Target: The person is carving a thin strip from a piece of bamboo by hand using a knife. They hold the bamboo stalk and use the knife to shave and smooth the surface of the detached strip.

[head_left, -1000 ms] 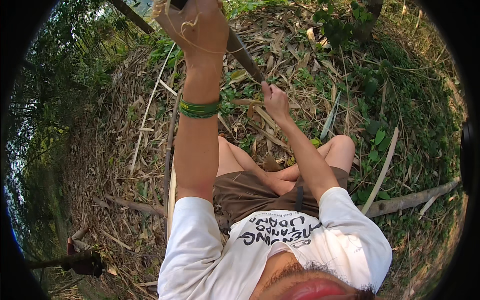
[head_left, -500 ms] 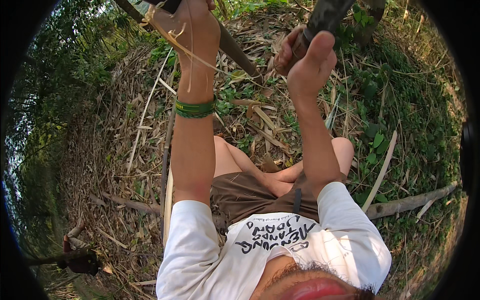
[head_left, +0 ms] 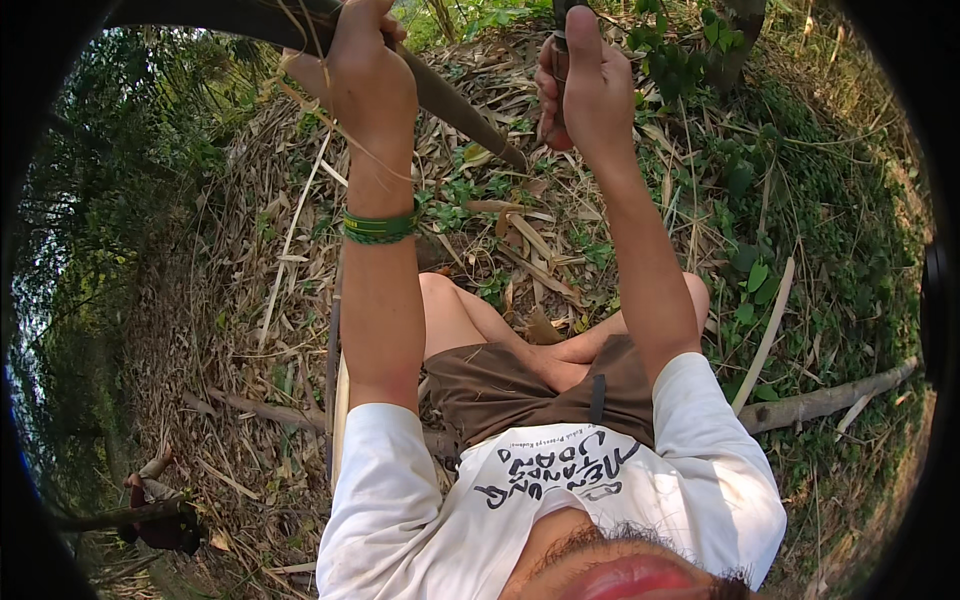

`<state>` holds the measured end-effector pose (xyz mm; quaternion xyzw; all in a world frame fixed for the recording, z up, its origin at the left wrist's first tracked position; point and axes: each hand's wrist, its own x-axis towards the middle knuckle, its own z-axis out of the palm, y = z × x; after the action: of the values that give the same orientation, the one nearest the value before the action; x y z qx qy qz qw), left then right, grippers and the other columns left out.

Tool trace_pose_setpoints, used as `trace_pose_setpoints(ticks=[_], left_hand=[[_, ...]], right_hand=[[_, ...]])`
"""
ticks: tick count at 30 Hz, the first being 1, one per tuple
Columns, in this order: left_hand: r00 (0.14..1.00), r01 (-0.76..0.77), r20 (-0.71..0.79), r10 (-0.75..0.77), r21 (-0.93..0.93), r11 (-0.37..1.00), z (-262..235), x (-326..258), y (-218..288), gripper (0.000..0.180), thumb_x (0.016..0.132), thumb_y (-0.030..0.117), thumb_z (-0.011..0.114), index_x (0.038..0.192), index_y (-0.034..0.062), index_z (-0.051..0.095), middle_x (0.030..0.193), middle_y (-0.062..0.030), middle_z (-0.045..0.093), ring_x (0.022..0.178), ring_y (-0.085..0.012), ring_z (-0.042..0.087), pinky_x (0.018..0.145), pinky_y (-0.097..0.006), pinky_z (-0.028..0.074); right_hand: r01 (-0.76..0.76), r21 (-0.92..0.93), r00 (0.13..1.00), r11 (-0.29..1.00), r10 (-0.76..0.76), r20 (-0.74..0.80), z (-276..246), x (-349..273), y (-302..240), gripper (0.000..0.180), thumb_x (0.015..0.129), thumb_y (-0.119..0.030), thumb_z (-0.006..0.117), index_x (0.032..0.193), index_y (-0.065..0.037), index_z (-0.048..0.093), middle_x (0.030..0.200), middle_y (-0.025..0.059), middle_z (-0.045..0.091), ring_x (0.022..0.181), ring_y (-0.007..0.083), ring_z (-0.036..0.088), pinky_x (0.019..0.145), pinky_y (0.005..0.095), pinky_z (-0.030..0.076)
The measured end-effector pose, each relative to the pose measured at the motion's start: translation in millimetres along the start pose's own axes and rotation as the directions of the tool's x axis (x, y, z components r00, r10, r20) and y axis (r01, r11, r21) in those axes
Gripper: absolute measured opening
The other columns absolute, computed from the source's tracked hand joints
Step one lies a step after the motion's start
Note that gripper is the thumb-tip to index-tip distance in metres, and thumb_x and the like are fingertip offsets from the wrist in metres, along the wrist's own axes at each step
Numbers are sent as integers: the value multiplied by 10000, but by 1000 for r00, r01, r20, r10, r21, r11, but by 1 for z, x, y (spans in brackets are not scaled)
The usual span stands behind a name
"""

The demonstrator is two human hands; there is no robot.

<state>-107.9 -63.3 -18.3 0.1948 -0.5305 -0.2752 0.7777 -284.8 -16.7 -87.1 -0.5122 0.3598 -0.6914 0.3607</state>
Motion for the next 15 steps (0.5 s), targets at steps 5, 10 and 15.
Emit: trace_pose_setpoints(ticks=[5, 10, 15], left_hand=[[982, 159, -134, -133, 203, 966, 55, -11, 23, 226, 876, 138, 614, 668, 101, 533, 580, 46, 444, 482, -62, 397, 465, -235, 280], [976, -200, 84, 202, -36, 979, 44, 0, 15, 99, 823, 2, 659, 802, 14, 563, 641, -69, 568, 531, -167, 570, 505, -291, 470], [998, 14, -70, -12, 23, 1000, 35, -2, 12, 194, 849, 87, 633, 686, 68, 529, 597, 10, 477, 498, -88, 445, 478, -251, 345]], right_hand=[[154, -399, 964, 904, -226, -141, -31, -65, 181, 703, 1000, -667, 397, 785, -12, 530, 609, 40, 456, 501, 161, 463, 476, 319, 401], [-664, -233, 734, 710, 679, -24, -36, -55, 210, 637, 1001, -629, 444, 744, -50, 515, 582, 33, 484, 459, 145, 441, 456, 314, 410], [-447, -157, 888, 881, 458, 36, -23, -15, 67, 621, 982, -647, 473, 773, -64, 522, 617, -7, 500, 501, 79, 468, 458, 266, 401]])
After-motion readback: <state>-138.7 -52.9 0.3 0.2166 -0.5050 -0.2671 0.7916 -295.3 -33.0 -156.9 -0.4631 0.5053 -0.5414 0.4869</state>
